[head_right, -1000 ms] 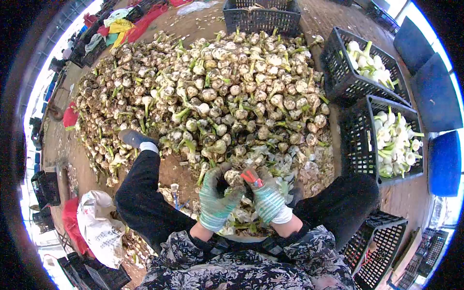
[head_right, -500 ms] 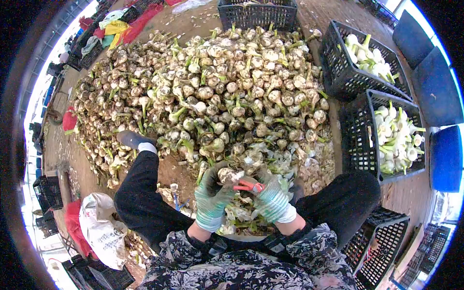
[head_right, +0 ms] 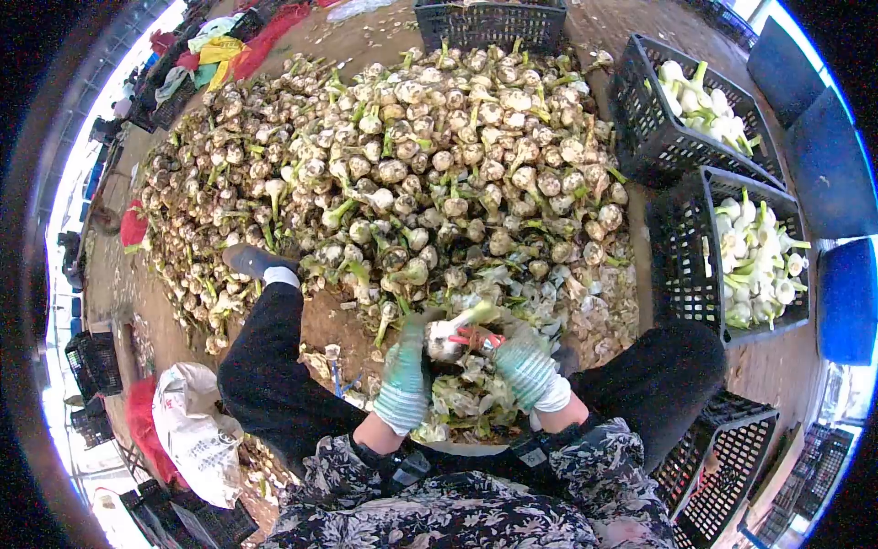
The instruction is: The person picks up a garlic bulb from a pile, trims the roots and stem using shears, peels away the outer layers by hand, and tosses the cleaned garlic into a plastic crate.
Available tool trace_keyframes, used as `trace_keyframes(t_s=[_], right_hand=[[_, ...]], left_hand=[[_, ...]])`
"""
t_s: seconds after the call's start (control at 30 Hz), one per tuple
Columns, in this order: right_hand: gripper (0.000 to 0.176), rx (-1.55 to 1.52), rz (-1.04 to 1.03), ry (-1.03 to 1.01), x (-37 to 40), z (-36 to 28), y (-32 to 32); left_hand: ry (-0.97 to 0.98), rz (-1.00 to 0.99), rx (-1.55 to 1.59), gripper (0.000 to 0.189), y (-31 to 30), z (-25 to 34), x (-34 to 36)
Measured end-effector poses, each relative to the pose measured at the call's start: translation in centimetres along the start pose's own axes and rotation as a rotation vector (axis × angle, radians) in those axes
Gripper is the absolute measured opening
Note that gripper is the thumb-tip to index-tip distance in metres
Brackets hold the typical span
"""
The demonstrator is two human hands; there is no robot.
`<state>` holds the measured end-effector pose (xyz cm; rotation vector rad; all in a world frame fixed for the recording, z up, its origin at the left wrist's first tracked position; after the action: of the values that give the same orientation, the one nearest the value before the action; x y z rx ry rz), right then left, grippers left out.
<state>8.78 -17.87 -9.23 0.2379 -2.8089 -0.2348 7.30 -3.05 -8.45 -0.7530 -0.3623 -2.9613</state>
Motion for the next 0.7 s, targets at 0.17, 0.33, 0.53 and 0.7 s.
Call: trace_keyframes(t_s=[0.17,0.33,0.53,0.7], right_hand=[[0.023,-0.205,-0.043,-0.011,0.5,-2.8,2.6],[0.021,0.141,0.038,0.062,-0.8,3.2,-0.6],[0.026,-0.649,0.138,0.086,1.1,-0.2,-0.1],[0.022,-0.773,0.080,-0.043,1.3,-4.3,1.4]], left_hand=[[-0.009,-0.151,-0.015,0.039,0.5,2.6,1.9],[-0.087,-0.212,0.514,0.042,1.2,1.8,1.4],[-0.246,-0.269,0.757,0.051,1.9,1.9,1.9],[-0.087,-0.339,0.522,0.066,1.3,4.0,2.3]])
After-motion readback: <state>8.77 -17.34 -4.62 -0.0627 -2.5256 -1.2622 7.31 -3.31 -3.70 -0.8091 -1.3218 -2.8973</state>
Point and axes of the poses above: each hand's wrist, its own x-axis away from the middle knuckle, its own y-axis out of the palm, z = x × y, the point moved 8 cm from there along -x, towards the middle knuckle, and after that the axes turned 7 degrees about -x, right-handed, at the moved point
